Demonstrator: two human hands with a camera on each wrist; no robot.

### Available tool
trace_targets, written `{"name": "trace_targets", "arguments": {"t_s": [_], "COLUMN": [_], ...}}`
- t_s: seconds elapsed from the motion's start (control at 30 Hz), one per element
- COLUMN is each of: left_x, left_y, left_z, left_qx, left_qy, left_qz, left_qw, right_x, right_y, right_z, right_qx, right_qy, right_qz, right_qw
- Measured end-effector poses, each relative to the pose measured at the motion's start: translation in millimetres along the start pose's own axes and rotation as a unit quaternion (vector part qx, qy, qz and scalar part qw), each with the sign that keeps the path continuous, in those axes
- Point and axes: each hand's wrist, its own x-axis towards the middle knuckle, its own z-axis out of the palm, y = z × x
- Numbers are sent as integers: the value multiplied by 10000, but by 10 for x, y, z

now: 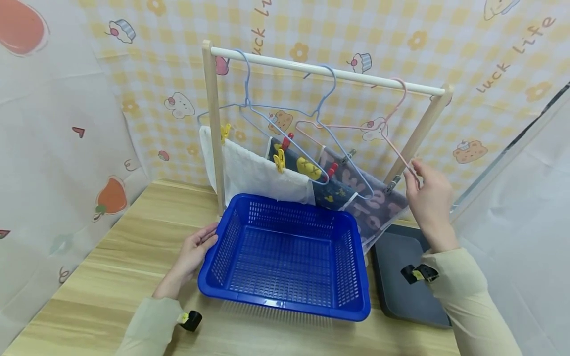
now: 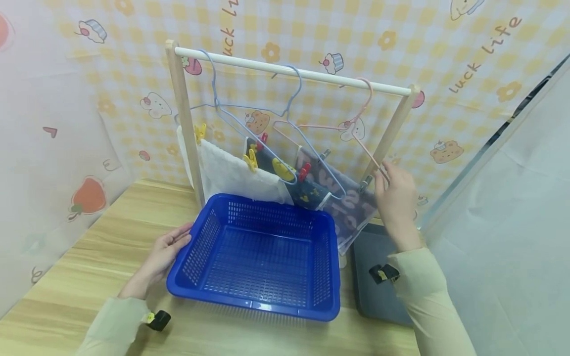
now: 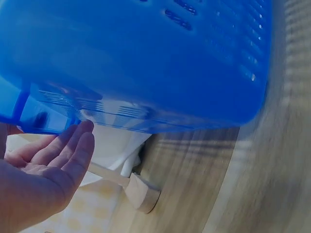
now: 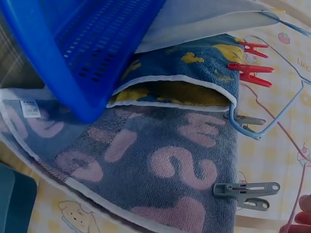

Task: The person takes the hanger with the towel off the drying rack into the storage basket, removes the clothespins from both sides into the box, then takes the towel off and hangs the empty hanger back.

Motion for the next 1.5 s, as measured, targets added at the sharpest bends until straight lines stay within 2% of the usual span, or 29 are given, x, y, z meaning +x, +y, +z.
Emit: {"name": "trace_targets", "arguments": {"t_s": [0.13,0.27,0.33,0.43,0.5,0.53,0.7,0.83,1.03,1.2,1.33,1.4,1.5], "left_x": [7,7,9,15,18,23,36,36,23,16,22,27,37], "left_y": [-1,6,5,6,7,7,6,8,11,1,-3,-1,3], "left_z": [4,11,19,30,39,49,85,78,52,50,52,47,36], "left_qx": [-140,-214,-294,-397,-447,-456,-548,-540,-301,-275,-239,-215,-186], "left_qy": [42,97,132,181,222,228,218,208,281,235,218,221,201], "left_qz": [-116,-172,-188,-220,-246,-249,-261,-262,-308,-338,-326,-306,-267], "left_qw": [9998,9996,9993,9988,9985,9984,9979,9980,9987,9988,9989,9991,9993], "right_x": [56,96,121,177,227,248,334,316,218,134,42,-10,-79], "right_y": [-1,-2,1,13,18,28,99,177,243,293,348,377,415], "right_z": [44,49,36,11,-18,-48,-278,-466,-657,-797,-927,-993,-1106], "right_qx": [48,384,874,1654,2057,2172,2253,2251,1751,1772,1417,1081,869], "right_qy": [-243,-496,-677,-729,-619,-518,-91,127,-72,42,206,224,202], "right_qz": [279,879,1396,2097,2367,2422,2534,2629,2820,3038,3036,2983,3097], "right_qw": [9993,9942,9840,9609,9475,9442,9407,9381,9433,9361,9420,9481,9466]}}
